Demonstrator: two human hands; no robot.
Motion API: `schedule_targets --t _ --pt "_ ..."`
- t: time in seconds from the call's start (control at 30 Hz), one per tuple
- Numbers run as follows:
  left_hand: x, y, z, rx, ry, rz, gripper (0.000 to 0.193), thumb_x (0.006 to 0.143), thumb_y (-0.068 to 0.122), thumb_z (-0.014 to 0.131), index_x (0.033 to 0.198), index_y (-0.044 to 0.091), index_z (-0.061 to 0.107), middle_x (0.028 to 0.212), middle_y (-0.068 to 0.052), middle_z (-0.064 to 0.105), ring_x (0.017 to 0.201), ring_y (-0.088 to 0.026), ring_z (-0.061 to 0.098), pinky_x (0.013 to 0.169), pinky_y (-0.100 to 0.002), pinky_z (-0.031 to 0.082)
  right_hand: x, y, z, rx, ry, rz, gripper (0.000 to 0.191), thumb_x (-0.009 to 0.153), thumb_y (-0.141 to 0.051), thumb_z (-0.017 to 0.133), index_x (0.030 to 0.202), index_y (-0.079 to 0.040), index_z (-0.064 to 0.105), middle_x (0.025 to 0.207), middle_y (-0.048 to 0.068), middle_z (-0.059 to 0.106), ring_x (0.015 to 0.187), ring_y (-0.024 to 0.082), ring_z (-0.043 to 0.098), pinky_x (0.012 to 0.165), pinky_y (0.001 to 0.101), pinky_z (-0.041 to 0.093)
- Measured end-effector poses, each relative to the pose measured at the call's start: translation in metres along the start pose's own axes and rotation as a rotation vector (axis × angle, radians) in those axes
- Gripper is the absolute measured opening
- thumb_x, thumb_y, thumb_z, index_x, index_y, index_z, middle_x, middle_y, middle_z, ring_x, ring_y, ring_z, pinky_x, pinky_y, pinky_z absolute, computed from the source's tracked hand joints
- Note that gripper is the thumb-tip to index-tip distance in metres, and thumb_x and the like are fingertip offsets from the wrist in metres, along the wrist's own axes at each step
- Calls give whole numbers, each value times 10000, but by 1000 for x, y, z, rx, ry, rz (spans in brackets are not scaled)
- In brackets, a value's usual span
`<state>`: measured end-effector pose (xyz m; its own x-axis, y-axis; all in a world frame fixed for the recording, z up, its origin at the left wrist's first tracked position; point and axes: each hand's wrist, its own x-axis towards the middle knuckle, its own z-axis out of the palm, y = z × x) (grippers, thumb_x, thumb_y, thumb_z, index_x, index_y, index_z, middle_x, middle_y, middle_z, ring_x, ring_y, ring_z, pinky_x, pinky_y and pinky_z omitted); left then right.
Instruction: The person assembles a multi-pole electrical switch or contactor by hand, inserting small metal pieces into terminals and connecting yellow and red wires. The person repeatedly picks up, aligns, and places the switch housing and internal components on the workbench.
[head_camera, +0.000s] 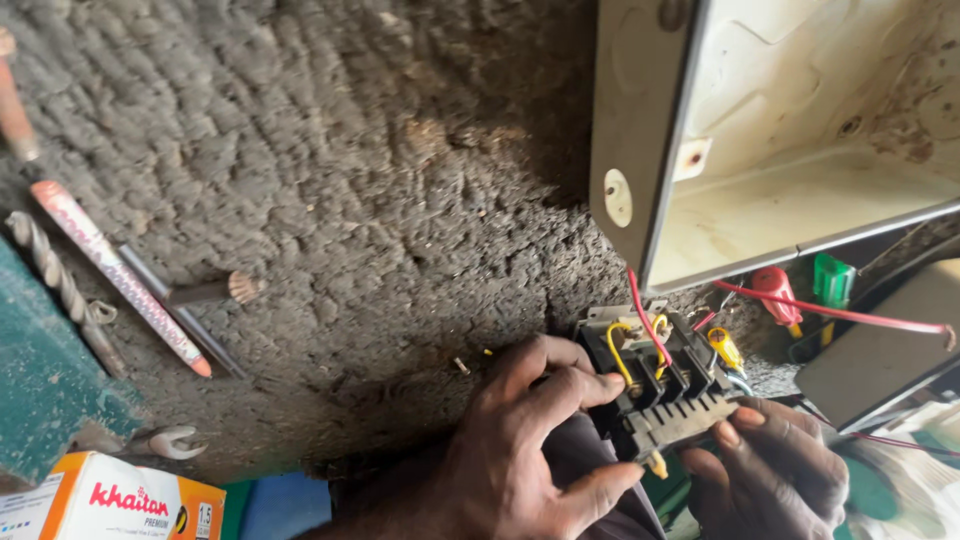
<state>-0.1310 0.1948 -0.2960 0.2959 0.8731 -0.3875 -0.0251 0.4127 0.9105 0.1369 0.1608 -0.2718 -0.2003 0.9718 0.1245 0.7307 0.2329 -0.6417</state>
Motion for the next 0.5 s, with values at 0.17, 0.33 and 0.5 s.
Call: schedule_targets --t 0.17,0.33,0.5 --pt "2 1 11 5 -11 -37 510 830 270 869 1225 33 650 1201 -159 629 1105 -297 686 973 -413 570 -1 14 3 115 22 -3 353 737 -124 897 984 -47 657 1071 122 624 917 344 732 771 396 641" --pt "7 2 37 123 43 -29 510 786 295 887 1165 43 658 1125 -149 646 1047 -274 713 933 -392 580 -3 27 11 273 243 60 422 736 -146 905 1021 -9 626 1068 138 606 890 289 727 739 354 648" --pt "7 7 55 262 73 -37 539 736 310 896 1133 44 646 1094 -143 649 1015 -253 710 934 -375 571 -14 41 -6 356 119 120 419 668 -124 952 989 -11 706 985 114 671 894 275 713 768 380 619"
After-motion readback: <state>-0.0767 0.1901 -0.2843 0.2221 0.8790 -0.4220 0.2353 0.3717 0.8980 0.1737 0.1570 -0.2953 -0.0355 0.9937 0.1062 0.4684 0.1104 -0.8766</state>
